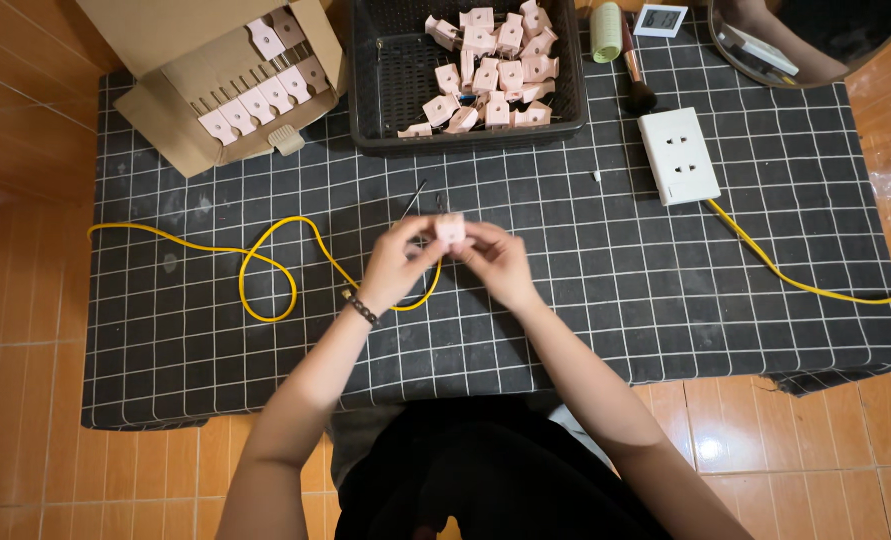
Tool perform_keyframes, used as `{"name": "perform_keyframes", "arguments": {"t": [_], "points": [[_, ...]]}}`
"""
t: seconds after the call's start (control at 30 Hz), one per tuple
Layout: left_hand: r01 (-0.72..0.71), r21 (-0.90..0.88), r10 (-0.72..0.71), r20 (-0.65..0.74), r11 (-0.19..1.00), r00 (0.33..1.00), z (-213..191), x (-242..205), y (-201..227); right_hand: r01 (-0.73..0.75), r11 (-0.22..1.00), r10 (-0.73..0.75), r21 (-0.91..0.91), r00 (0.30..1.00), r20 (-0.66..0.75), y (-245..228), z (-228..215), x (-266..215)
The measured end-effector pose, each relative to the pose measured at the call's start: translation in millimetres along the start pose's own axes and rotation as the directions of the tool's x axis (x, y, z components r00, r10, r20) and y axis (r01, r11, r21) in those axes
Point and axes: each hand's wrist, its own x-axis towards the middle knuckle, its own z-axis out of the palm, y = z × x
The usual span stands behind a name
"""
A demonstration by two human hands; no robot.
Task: The person uses a screwdriver to tighten screws on a small pink electrical component, then inserts a yellow cable into it. They repeat this process with another component and finally place the assembled unit into a white power strip.
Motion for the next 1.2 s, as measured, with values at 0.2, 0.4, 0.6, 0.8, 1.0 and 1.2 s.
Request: {"name": "perform_keyframes", "arguments": {"t": [0.2, 0.4, 0.6, 0.8, 1.0, 1.2], "points": [[-0.032, -0.274, -0.032, -0.226, 0.961, 0.974, -30.3, 0.4, 11.1, 0.058, 0.988, -0.040, -0.143, 0.991, 0.126, -3.5, 3.4, -4.9], [0.091, 0.299, 0.100, -0.566, 0.950, 0.818, -159.1, 58.9, 30.3, 0.106, 0.951, -0.056, -0.289, 0.983, 0.178, -7.5, 3.2, -0.9], [0.376, 0.465, -0.030, -0.596, 0.802, 0.802, -237.2, 121.1, -25.8, 0.160, 0.895, -0.033, -0.417, 0.955, 0.294, -18.7, 4.4, 1.0], [0.234, 0.587, 0.168, -0.547, 0.775, 0.820, -270.6, 163.1, -104.3, 0.173, 0.879, -0.023, -0.444, 0.946, 0.324, -21.7, 5.3, 2.0], [0.384, 0.609, 0.017, -0.547, 0.693, 0.837, -288.0, 196.1, -124.5, 0.165, 0.881, -0.011, -0.444, 0.944, 0.328, -18.7, 6.8, 0.7], [0.444, 0.114, -0.200, -0.774, 0.889, 0.601, -259.2, 190.1, -100.9, 0.164, 0.878, -0.010, -0.450, 0.946, 0.325, -17.0, 6.4, 0.7]]}}
